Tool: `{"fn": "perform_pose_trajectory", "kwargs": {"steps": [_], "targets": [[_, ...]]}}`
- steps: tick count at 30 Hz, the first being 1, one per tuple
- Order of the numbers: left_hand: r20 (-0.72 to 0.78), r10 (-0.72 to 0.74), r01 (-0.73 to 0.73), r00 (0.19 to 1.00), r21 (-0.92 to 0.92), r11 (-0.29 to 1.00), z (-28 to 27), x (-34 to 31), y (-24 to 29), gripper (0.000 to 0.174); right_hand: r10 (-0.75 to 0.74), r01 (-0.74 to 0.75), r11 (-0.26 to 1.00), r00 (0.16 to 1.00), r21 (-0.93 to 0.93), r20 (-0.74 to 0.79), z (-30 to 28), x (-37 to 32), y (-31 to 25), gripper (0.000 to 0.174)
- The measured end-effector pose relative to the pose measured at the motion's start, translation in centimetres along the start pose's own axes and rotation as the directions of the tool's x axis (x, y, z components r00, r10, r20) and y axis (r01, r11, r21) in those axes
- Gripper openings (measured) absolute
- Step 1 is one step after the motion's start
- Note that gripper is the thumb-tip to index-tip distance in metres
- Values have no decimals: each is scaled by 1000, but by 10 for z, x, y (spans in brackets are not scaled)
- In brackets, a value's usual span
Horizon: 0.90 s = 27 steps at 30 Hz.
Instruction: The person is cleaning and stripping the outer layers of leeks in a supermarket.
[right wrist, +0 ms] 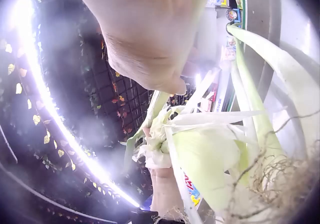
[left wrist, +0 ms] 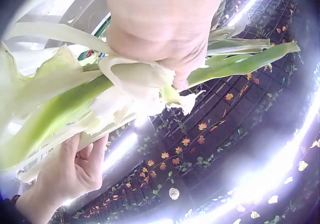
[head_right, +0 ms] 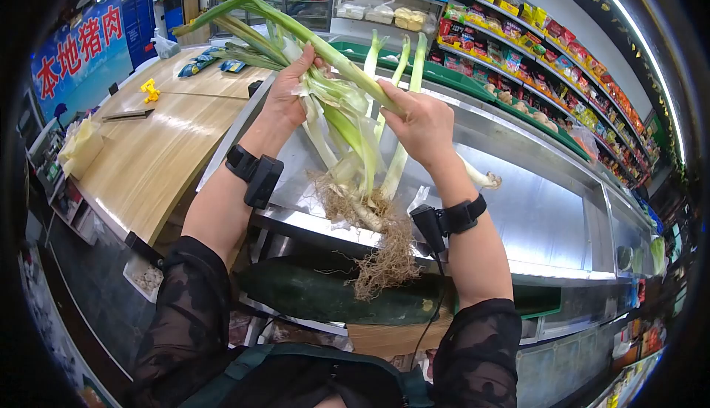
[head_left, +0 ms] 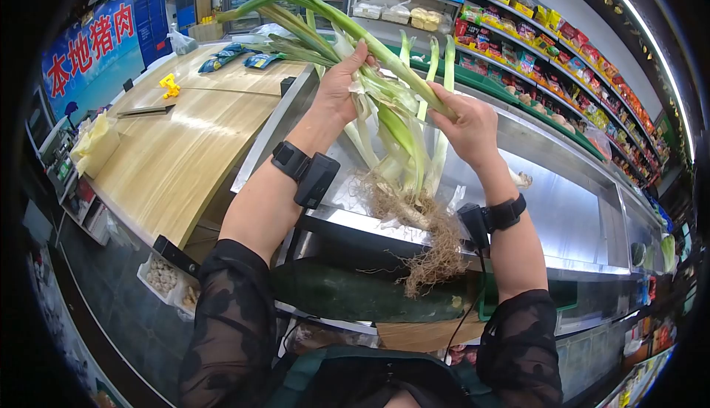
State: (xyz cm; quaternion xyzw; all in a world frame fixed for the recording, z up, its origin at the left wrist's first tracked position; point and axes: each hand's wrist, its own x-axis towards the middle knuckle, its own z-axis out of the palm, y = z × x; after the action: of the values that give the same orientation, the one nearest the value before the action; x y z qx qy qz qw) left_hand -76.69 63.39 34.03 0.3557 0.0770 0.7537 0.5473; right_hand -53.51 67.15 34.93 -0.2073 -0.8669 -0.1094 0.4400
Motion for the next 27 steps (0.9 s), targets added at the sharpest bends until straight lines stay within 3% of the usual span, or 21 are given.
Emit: {"fn": "perform_pose_trajectory", "kwargs": {"steps": [6,10,12,19,22,27], "targets": [[-62,23,-18,998,68,998,-1,0,1,20,86,-94,990,993,107,76,2,-1,2,45],[-49,3,-2,999,9,1000,7,-3,0,14,109,-115,990,990,76,88,-1,-1,2,45],[-62,-3,3,998,-3,1000,8,-3,1,13,11,-11,1000,1000,11,-9,-2,-1,4,44],[-55,-153,151,987,-36,988,-7,4,6,11,-80,78,989,997,-126,-9,-5,-1,11,44],[-17,-202,201,979,-38,979,-12,8,7,11,-61,57,993,998,-103,-34,-3,-1,12,42],[25,-232,233,972,-45,971,-14,8,5,13,154,-156,987,987,40,50,-2,-1,2,38]]}}
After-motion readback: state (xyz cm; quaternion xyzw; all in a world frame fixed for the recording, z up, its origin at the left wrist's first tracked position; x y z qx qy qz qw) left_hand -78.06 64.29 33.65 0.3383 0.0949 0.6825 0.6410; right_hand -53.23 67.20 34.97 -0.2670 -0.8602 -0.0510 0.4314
